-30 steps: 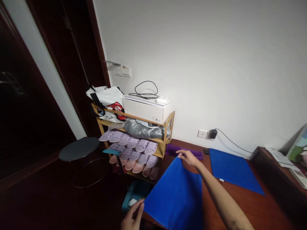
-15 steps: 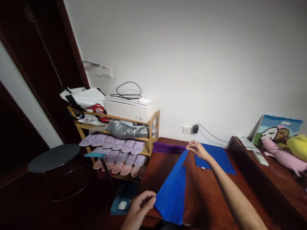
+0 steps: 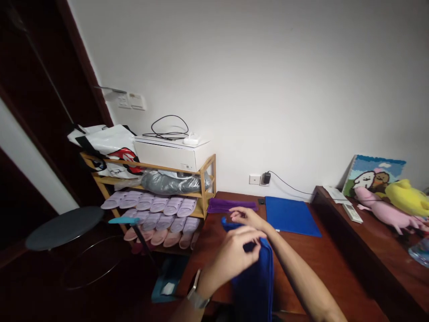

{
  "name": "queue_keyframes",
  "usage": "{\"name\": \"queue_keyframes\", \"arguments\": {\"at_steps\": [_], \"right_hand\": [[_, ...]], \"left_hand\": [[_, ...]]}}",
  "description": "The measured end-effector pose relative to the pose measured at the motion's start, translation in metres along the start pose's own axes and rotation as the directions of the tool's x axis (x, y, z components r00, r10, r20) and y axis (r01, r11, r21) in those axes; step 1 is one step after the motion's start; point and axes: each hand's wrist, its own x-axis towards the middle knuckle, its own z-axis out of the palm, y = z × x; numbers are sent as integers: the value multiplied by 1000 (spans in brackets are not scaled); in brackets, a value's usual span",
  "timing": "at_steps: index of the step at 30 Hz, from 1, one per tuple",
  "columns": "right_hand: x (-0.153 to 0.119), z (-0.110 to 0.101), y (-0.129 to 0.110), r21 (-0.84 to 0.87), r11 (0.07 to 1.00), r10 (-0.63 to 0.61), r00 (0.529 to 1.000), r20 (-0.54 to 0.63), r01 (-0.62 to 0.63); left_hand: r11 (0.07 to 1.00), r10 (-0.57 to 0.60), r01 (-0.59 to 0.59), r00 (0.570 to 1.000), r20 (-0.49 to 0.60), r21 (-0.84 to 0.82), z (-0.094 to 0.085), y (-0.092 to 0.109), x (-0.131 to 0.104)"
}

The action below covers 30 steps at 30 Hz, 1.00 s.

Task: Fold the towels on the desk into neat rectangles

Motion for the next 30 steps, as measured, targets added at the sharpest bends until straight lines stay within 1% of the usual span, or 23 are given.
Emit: {"name": "queue_keyframes", "arguments": {"at_steps": [1,3,5,6,7,8,9,11,12,14,16,17,18,20,23,26,28,30], "right_hand": [[-17,5,0,36,999,20,1000,-11,-20],[-66,14,0,67,995,75,992,-100,-68],[-124,29,4,104,982,174,962,-211,-154],[-152,41,9,133,971,228,942,-244,-200],[-178,55,15,157,963,254,929,-270,-218],[-199,71,23,148,969,235,922,-307,-197],[-215,87,33,99,980,198,912,-358,-174],[-235,113,53,-25,980,157,847,-508,-197],[-240,121,62,-75,973,137,809,-572,-218],[-247,125,75,-119,959,116,737,-666,-259],[-250,121,82,-135,951,103,696,-711,-279],[-249,119,84,-147,947,94,686,-722,-286],[-247,119,84,-166,943,82,687,-722,-287],[-233,126,85,-209,941,45,711,-702,-266],[-195,147,88,-214,955,5,736,-677,-204],[-159,159,91,-149,978,7,737,-676,-145],[-152,156,89,-88,989,33,754,-656,-120],[-161,145,81,-19,996,61,778,-626,-93]], "left_hand": [[998,-11,15,998,-63,57,-3,-11,5],[989,-31,54,987,-157,141,-8,-32,7],[976,-30,78,973,-229,202,-10,-49,5],[970,-20,81,967,-256,231,-11,-53,3],[962,-3,78,961,-275,260,-10,-55,1],[955,18,68,958,-285,289,-10,-54,0],[947,42,55,956,-291,317,-10,-52,0],[931,89,33,945,-314,364,-12,-44,0],[925,109,27,937,-333,379,-14,-40,1],[921,140,23,912,-385,389,-22,-34,1],[928,154,22,886,-437,372,-32,-30,-1],[933,151,25,879,-453,359,-36,-29,-2],[938,143,31,873,-466,346,-40,-27,-4],[944,119,49,870,-477,325,-44,-24,-6],[952,82,73,877,-474,298,-44,-16,-9],[954,46,96,888,-458,283,-48,-11,-12],[952,31,118,882,-470,284,-54,-11,-14],[948,7,152,867,-498,278,-63,-15,-18]]}}
